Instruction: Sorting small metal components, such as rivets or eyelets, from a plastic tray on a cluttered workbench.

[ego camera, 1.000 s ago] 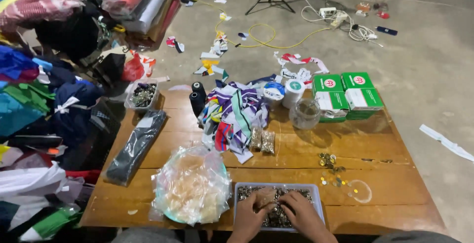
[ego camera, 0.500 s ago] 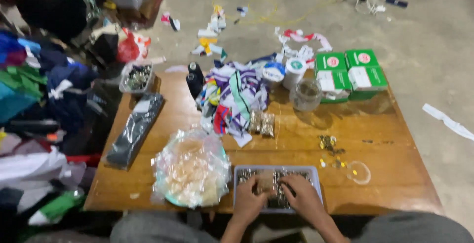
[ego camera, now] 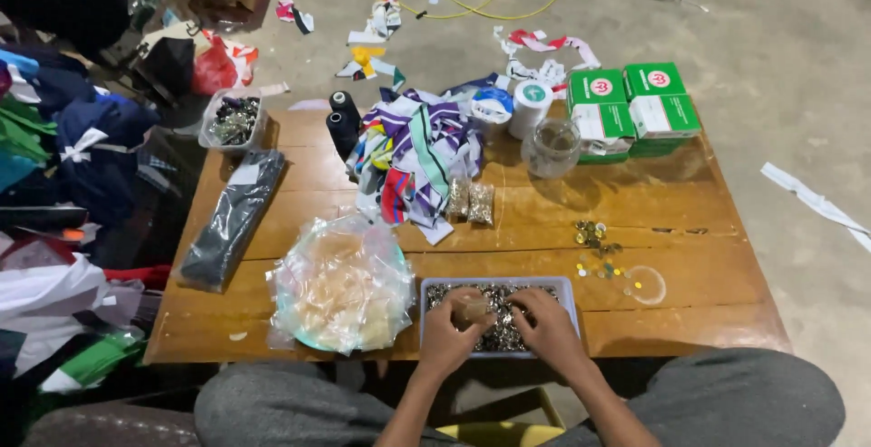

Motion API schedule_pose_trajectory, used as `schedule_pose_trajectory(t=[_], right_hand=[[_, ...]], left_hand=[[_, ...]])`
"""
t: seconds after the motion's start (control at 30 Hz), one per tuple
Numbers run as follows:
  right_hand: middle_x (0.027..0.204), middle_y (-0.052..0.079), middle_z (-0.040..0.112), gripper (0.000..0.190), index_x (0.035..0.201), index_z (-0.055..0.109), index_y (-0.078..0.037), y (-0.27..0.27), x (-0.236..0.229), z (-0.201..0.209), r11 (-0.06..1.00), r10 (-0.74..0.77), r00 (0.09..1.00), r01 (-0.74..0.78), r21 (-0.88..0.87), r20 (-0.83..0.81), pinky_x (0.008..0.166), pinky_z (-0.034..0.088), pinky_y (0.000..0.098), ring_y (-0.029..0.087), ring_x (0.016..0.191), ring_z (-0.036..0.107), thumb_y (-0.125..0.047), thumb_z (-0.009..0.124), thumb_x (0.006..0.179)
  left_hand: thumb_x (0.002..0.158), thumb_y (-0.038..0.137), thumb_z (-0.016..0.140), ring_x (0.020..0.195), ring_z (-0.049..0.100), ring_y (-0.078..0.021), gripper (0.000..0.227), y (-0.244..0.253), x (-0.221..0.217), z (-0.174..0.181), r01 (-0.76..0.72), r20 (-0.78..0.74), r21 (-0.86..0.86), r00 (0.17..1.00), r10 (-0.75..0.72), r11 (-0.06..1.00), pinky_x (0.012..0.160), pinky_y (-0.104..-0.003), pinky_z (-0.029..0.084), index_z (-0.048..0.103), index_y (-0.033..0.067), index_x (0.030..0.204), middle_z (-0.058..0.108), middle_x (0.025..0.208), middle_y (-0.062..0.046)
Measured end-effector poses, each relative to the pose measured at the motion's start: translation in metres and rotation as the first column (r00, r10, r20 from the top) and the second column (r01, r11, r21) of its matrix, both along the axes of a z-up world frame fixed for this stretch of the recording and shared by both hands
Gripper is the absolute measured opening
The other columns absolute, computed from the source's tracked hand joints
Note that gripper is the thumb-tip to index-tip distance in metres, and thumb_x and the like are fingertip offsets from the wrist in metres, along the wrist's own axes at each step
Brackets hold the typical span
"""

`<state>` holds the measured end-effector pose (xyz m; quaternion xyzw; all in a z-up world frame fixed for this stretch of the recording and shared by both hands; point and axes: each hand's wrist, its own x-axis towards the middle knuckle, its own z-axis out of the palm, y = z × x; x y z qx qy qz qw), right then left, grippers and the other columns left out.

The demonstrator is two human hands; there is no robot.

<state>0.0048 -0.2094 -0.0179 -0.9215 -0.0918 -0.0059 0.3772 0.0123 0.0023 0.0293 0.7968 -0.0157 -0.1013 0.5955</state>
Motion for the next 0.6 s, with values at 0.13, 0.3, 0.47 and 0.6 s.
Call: schedule_pose_trajectory(t=[0.13,0.3,0.47,0.6], right_hand=[[0.111,0.008,0.073,0.023,0.114,0.071,-0.008,0.003,0.005,0.002,0.999,-0.032,0.999,0.032,-0.001,-0.007,0.093,0.054,0.0367,0.023,0.106,0.069,-0.015,0.063,0.093],[0.121,0.009,0.070,0.037,0.127,0.066,-0.009,0.004,-0.007,-0.006,0.999,-0.052,0.998,0.052,0.010,-0.043,0.106,0.052,0.0360,0.022,0.113,0.067,0.000,0.059,0.092],[0.118,0.011,0.068,0.032,0.125,0.066,-0.006,-0.001,0.006,-0.001,0.999,-0.015,0.996,0.012,0.034,0.088,0.097,0.052,0.0402,0.028,0.111,0.065,-0.005,0.057,0.095],[0.120,0.011,0.070,0.031,0.127,0.066,-0.005,0.001,0.003,-0.002,1.000,0.000,0.999,-0.001,0.030,0.045,0.096,0.052,0.0406,0.028,0.112,0.066,-0.013,0.060,0.097]], left_hand=[[0.079,0.049,0.081,0.062,0.054,-0.0058,0.043,-0.001,0.004,0.010,-0.007,-0.013,0.010,1.000,0.007,1.000,0.058,-0.023,0.045,0.071,0.0181,0.107,0.078,0.092,0.004],[0.088,0.036,0.077,0.048,0.039,-0.0030,0.027,-0.001,-0.008,-0.001,-0.029,-0.037,0.041,0.999,0.031,0.999,0.045,-0.021,0.034,0.071,0.0172,0.106,0.072,0.083,0.003],[0.088,0.032,0.076,0.049,0.041,-0.0050,0.022,-0.004,0.004,0.005,-0.046,0.034,0.010,0.998,0.046,0.999,0.047,-0.024,0.034,0.072,0.0170,0.104,0.066,0.071,0.005],[0.089,0.026,0.077,0.049,0.042,-0.0053,0.020,-0.002,-0.001,0.002,-0.045,0.002,-0.036,0.999,0.045,0.998,0.046,-0.024,0.036,0.073,0.0151,0.105,0.063,0.069,0.004]])
